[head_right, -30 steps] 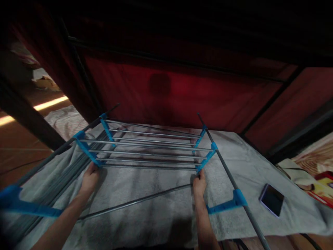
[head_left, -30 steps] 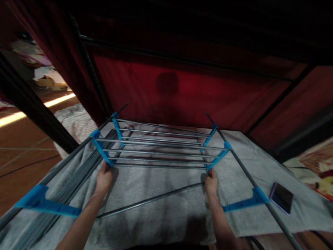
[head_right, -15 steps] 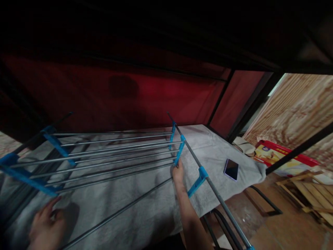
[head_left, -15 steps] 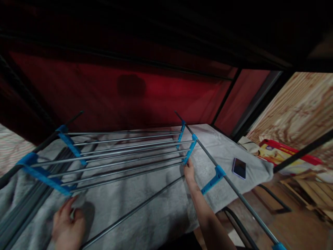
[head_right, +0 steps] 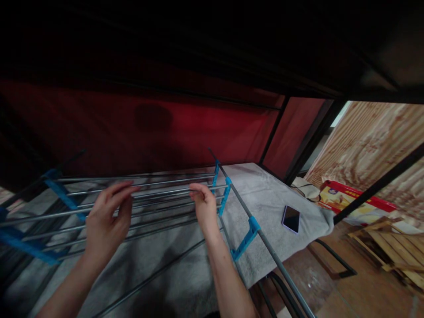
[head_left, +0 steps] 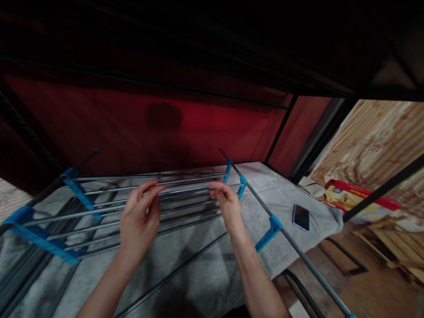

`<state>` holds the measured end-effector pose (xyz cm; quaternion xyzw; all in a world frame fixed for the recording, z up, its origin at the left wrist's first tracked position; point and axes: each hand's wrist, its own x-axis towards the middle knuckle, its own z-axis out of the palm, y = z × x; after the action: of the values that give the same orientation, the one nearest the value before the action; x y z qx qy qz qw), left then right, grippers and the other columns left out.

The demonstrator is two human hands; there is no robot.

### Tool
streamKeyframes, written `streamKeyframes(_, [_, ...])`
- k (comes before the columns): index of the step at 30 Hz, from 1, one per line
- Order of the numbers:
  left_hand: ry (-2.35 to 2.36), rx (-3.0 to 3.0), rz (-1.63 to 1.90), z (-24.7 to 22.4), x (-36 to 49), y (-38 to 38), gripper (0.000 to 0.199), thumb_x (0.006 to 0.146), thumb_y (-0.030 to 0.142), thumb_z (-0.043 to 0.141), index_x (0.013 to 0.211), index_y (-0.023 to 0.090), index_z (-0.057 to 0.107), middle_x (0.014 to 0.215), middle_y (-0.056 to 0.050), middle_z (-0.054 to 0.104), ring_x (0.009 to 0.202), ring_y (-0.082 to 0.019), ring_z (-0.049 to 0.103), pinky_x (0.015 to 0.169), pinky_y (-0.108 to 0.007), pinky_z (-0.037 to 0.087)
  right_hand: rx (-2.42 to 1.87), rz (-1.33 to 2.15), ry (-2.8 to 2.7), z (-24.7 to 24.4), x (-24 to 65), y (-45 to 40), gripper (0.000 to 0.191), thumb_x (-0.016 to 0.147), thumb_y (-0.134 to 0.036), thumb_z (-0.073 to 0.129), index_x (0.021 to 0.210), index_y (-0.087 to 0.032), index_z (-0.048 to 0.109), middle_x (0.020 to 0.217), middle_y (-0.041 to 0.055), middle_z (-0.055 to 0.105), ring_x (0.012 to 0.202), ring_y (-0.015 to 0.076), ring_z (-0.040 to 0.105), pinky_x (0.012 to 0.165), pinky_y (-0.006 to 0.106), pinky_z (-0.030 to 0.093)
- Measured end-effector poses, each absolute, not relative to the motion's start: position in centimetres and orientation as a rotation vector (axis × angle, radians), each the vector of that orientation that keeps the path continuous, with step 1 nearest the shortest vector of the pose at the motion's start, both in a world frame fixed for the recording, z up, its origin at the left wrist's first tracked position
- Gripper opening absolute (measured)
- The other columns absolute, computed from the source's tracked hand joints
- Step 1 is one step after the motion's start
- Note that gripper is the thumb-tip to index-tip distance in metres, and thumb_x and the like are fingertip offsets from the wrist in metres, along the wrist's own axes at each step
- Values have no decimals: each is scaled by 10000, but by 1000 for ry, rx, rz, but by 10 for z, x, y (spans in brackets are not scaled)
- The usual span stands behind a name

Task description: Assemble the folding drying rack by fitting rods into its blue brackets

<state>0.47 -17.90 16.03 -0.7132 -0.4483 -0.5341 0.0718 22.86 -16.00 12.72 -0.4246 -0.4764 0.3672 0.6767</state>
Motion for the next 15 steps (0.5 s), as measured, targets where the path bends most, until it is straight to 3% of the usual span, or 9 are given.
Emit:
streamKeyframes(4, [-1317,-2421,-1438,195,17,-127,335,981,292,424,1165,221,694,1224,-81,667,1186,-240,616,1065,-389,493,-890,798,-1343,213,225,-116,209,796,-248,587,954,-216,720,947,17,723,852,160,647,833,312,533])
streamKeyframes(9, [-1285,-2774,-1005,211,29,-78,422,961,347,358,1191,216,686,1304,-70,631,1226,-250,593,1107,-391,459,-959,742,-1484,289,246,-37,162,822,-177,618,975,-151,663,906,-3,658,874,135,632,909,354,508])
streamKeyframes(12, [-1285,-2844,-757,204,26,-65,466,953,351,335,1239,188,664,1338,-85,606,1238,-259,579,1124,-396,437,-1120,615,-1528,306,278,1,176,893,-117,492,957,-65,648,904,17,616,1008,160,621,986,442,439])
streamKeyframes(15, [-1329,-2888,-552,189,16,-54,472,960,362,343,1286,199,642,1379,-81,593,1239,-261,580,1113,-380,438,-1234,606,-1549,291,319,17,113,828,-46,549,823,-74,659,825,21,624,1045,207,614,997,463,429])
